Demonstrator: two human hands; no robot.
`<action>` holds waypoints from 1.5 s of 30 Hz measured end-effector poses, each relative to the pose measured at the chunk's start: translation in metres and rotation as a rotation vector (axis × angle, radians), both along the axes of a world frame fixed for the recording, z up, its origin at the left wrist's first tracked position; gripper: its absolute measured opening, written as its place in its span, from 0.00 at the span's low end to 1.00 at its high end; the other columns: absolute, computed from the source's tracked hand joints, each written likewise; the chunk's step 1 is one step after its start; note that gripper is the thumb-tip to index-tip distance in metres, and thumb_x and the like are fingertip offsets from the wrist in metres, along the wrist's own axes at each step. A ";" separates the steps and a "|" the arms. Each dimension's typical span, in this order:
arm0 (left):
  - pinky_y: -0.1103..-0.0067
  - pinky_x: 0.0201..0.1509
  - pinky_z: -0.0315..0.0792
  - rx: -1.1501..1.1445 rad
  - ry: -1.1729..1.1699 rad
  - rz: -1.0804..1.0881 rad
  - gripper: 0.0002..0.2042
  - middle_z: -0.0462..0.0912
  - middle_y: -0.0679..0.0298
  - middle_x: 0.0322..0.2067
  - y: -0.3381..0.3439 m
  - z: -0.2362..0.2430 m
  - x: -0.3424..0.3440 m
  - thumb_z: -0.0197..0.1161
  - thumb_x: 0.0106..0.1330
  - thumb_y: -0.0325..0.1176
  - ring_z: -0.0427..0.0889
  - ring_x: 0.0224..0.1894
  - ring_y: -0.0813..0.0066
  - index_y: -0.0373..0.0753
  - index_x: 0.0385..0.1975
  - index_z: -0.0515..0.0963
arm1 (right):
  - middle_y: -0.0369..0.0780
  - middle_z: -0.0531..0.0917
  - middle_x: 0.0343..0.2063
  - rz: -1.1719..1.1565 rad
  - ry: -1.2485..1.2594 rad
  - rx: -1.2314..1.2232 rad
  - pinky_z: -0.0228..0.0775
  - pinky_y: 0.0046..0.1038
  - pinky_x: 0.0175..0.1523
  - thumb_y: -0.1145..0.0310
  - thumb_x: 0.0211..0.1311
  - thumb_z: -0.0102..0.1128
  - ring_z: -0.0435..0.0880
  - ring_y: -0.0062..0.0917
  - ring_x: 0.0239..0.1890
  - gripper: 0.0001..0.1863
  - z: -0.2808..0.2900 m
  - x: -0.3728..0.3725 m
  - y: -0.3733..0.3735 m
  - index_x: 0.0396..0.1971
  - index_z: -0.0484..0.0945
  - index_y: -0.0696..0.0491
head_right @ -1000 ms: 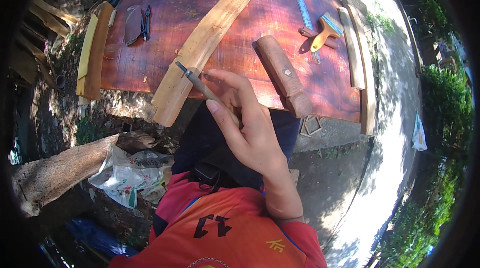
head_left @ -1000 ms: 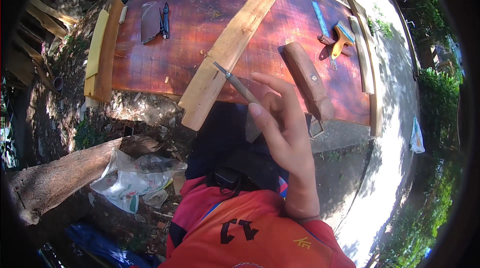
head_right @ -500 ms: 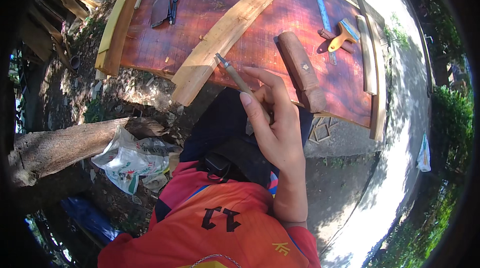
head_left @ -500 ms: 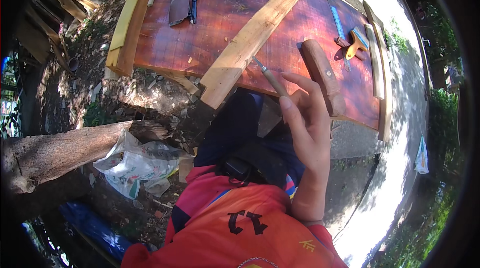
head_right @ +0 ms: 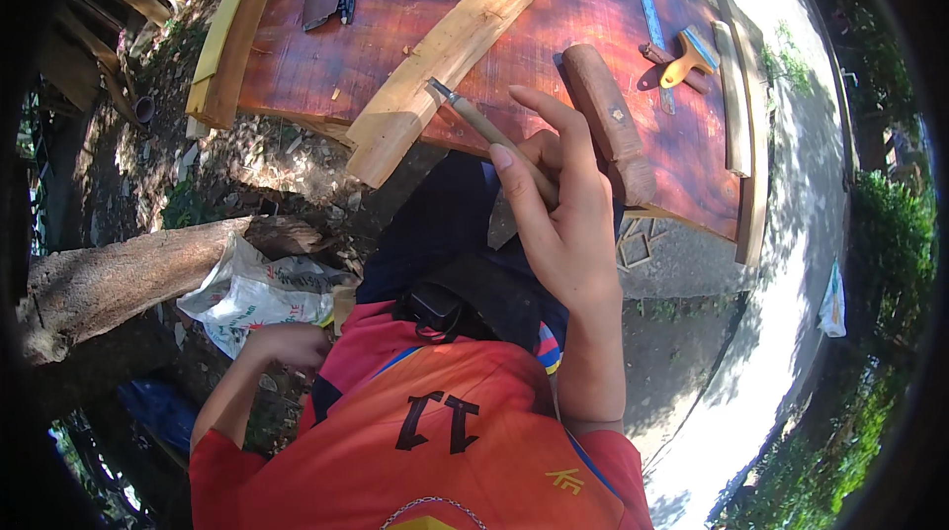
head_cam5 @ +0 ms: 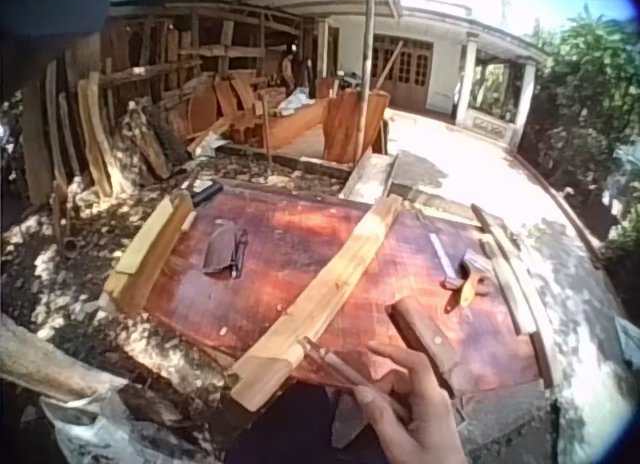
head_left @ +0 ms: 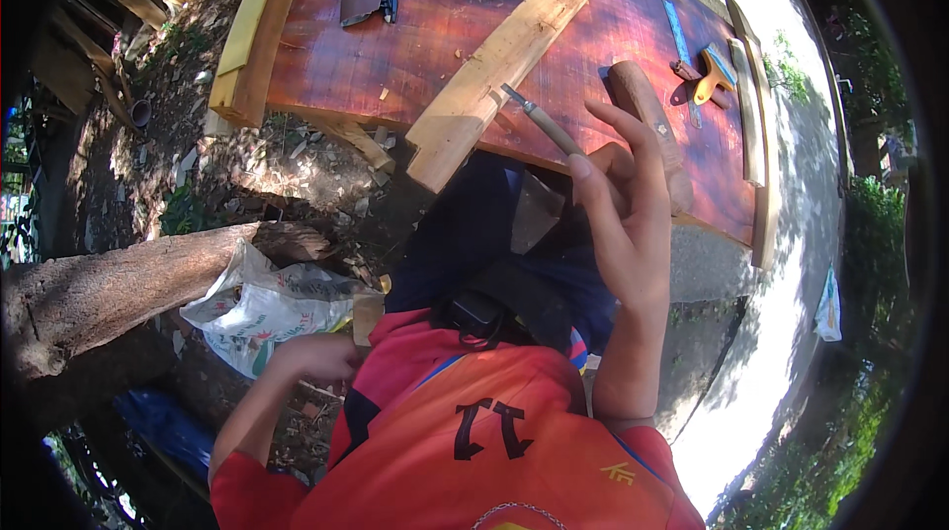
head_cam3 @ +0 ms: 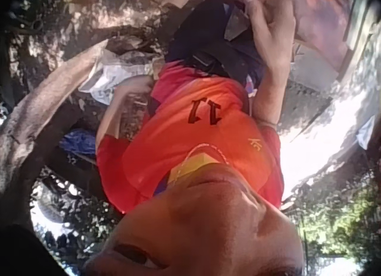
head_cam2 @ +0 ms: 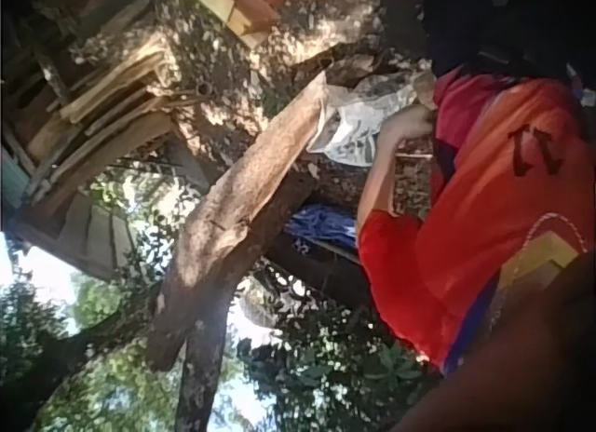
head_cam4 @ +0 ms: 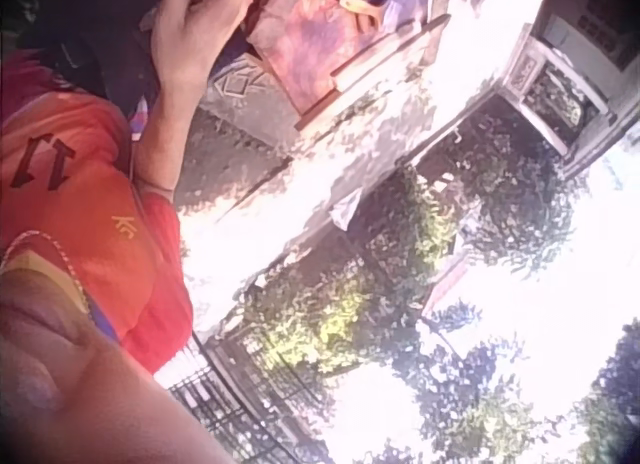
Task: Marking, brushing, and carving wood pieces at a workbench in an outdoor workshop.
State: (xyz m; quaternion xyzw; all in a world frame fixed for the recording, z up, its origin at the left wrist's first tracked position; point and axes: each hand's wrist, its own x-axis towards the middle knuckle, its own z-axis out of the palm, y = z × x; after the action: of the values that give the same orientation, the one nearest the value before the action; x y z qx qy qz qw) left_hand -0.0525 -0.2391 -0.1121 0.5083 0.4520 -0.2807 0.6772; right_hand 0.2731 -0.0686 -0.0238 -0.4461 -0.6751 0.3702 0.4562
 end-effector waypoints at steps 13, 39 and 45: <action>0.68 0.52 0.73 2.014 -0.378 0.139 0.37 0.78 0.62 0.41 0.166 0.088 0.181 0.61 0.68 0.28 0.79 0.44 0.67 0.34 0.77 0.57 | 0.43 0.80 0.45 -0.167 0.244 -0.177 0.60 0.36 0.70 0.73 0.72 0.47 0.78 0.27 0.56 0.29 0.009 0.003 -0.032 0.70 0.55 0.59; 0.66 0.56 0.72 1.909 -0.510 0.238 0.12 0.79 0.58 0.42 0.228 0.077 0.146 0.69 0.64 0.32 0.80 0.49 0.59 0.36 0.42 0.78 | 0.49 0.81 0.47 -0.474 -0.728 0.082 0.72 0.42 0.58 0.54 0.72 0.67 0.82 0.45 0.52 0.27 -0.014 0.045 0.021 0.60 0.76 0.58; 0.64 0.56 0.72 1.867 -0.593 0.311 0.12 0.79 0.58 0.41 0.230 0.076 0.148 0.69 0.63 0.31 0.80 0.48 0.58 0.36 0.42 0.76 | 0.42 0.79 0.43 -0.547 -0.375 0.125 0.69 0.30 0.51 0.59 0.76 0.64 0.79 0.30 0.42 0.23 -0.026 0.046 0.021 0.56 0.75 0.65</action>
State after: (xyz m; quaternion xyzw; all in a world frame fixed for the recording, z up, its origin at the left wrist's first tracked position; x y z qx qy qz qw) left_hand 0.0951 -0.0091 -0.0360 0.8227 0.3657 0.4183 0.1202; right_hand 0.3190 -0.0476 -0.0502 -0.6425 -0.6238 0.1034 0.4328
